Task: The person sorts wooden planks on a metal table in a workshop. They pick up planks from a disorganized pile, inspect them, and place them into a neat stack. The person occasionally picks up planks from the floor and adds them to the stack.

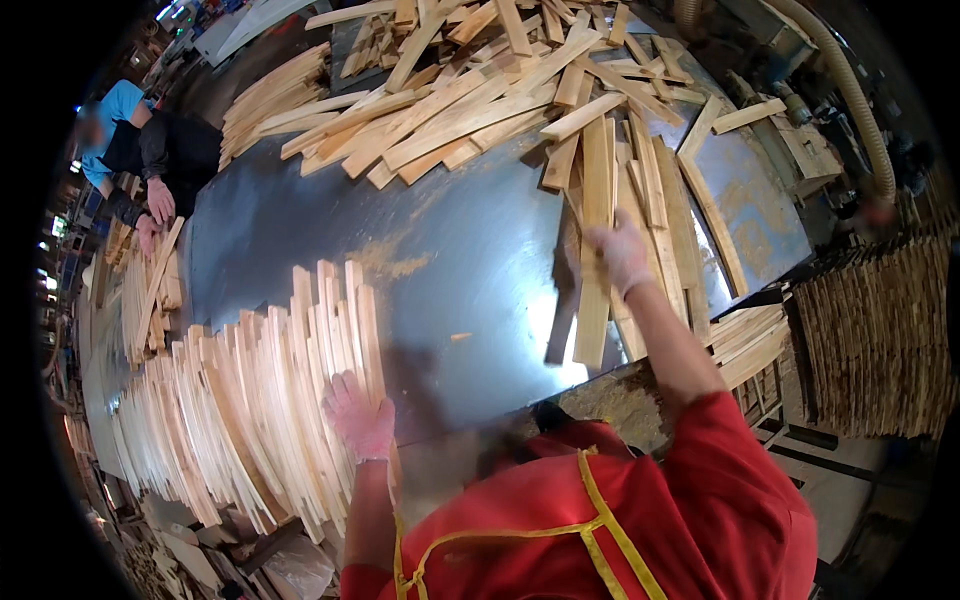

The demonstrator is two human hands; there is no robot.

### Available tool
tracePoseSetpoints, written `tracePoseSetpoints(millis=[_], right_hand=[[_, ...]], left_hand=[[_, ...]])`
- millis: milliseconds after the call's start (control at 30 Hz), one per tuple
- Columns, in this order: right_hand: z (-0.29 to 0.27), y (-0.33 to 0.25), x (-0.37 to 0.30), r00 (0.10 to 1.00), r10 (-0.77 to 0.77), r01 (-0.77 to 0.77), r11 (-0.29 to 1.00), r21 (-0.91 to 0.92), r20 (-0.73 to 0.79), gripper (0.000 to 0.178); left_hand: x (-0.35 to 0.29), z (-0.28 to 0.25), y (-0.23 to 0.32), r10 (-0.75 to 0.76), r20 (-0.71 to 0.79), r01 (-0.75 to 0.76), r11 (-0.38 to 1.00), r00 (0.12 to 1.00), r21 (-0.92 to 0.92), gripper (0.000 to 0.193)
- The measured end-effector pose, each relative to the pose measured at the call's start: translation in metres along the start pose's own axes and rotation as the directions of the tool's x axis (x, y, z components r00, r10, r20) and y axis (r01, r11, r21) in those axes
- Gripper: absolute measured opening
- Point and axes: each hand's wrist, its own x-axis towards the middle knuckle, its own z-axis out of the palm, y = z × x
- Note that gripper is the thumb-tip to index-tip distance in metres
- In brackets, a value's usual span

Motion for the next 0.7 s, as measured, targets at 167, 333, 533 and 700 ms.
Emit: tracePoseSetpoints(millis=[167, 333, 533, 700], right_hand=[[0.038, 0.113, -0.13, 0.991, -0.101, 0.132, 0.874, -0.467, 0.092, 0.093], [0.102, 0.128, -0.197, 0.951, 0.142, 0.019, 0.859, -0.511, 0.274, 0.091], [0.127, 0.167, -0.196, 0.828, 0.256, -0.219, 0.967, -0.131, 0.5, 0.079], [0.148, 0.18, -0.186, 0.814, 0.233, -0.198, 0.972, -0.124, 0.531, 0.081]], left_hand=[[0.001, 0.001, 0.002, 0.091, -0.09, -0.089, 0.996, 0.992, 0.026, 0.094], [-0.041, 0.009, 0.069, 0.289, 0.072, -0.173, 0.734, 0.955, -0.656, 0.086], [-0.068, 0.01, 0.089, 0.203, 0.482, 0.435, 0.237, 0.852, -0.869, 0.088], [-0.094, -0.026, 0.066, 0.148, 0.453, 0.371, 0.386, 0.879, -0.845, 0.076]])
